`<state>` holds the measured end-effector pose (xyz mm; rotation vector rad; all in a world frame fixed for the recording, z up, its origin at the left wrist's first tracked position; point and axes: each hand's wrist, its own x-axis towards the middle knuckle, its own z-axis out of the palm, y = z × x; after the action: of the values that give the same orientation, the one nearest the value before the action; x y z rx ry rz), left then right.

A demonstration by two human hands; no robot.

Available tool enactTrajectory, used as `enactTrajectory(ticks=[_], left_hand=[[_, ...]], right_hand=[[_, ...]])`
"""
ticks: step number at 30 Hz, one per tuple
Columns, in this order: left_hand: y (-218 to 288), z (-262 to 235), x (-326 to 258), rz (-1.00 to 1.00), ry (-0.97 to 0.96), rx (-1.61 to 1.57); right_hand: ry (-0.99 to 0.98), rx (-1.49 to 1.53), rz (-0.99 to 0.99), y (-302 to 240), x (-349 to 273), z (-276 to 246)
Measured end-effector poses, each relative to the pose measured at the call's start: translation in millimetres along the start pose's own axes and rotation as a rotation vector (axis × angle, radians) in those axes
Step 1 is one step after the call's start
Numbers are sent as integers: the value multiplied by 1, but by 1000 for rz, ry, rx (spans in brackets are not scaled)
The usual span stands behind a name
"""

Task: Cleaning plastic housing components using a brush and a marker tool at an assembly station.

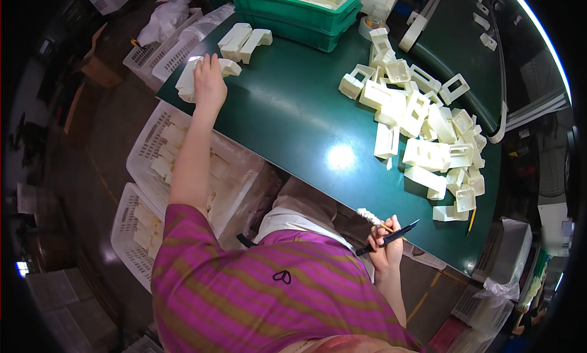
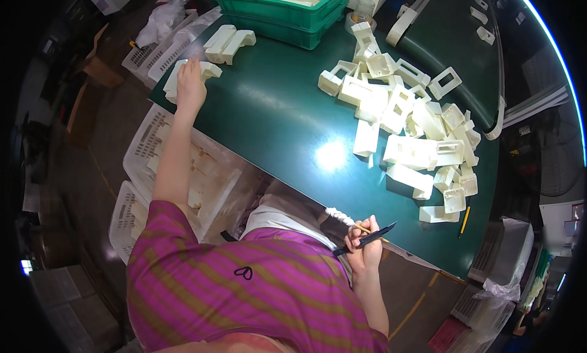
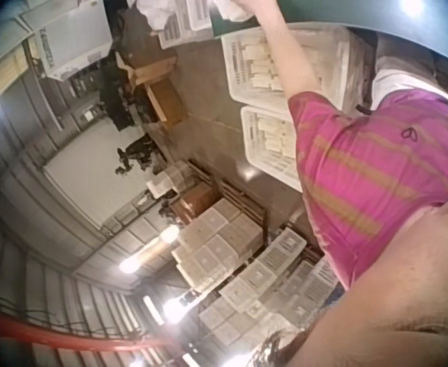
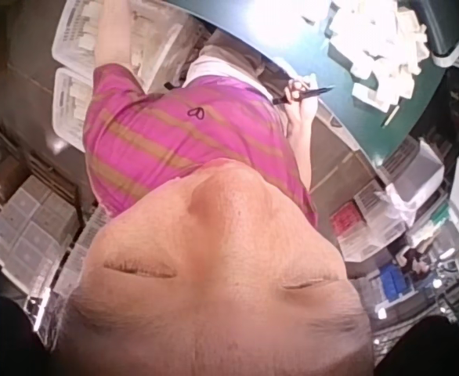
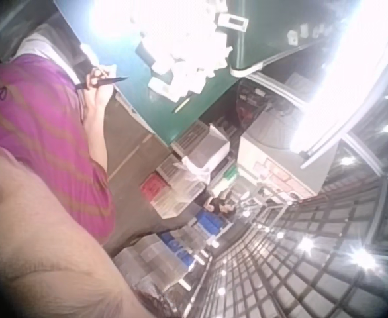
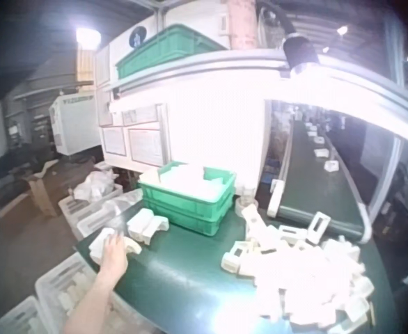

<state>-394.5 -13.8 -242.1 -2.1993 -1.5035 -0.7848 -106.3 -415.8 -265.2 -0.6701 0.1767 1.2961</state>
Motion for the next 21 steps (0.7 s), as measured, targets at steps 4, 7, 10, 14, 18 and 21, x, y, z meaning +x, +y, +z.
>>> enactTrajectory(ticks=[4,7,10,14,18,21], left_hand=[[-3,22,9,-180,-233,368],[-25,36,7,-187,-305,360],[-66,23,-4,-98,-250,358],[-34,-4,7,-169,-506,301],[33,-50,3,58,-241,87],[90,-81,-10,378,-182,-567]], right_hand=[[-7,-3,-41,-1,-4,-1],[-40,-205,-156,-1,-9,4],[-80,-570,-523,-8,-8,28],[-155,-1090,-999,-49,-5,24],[64,-1755,-1355,-89,15,46],[274,-2132,-1452,-100,37,43]])
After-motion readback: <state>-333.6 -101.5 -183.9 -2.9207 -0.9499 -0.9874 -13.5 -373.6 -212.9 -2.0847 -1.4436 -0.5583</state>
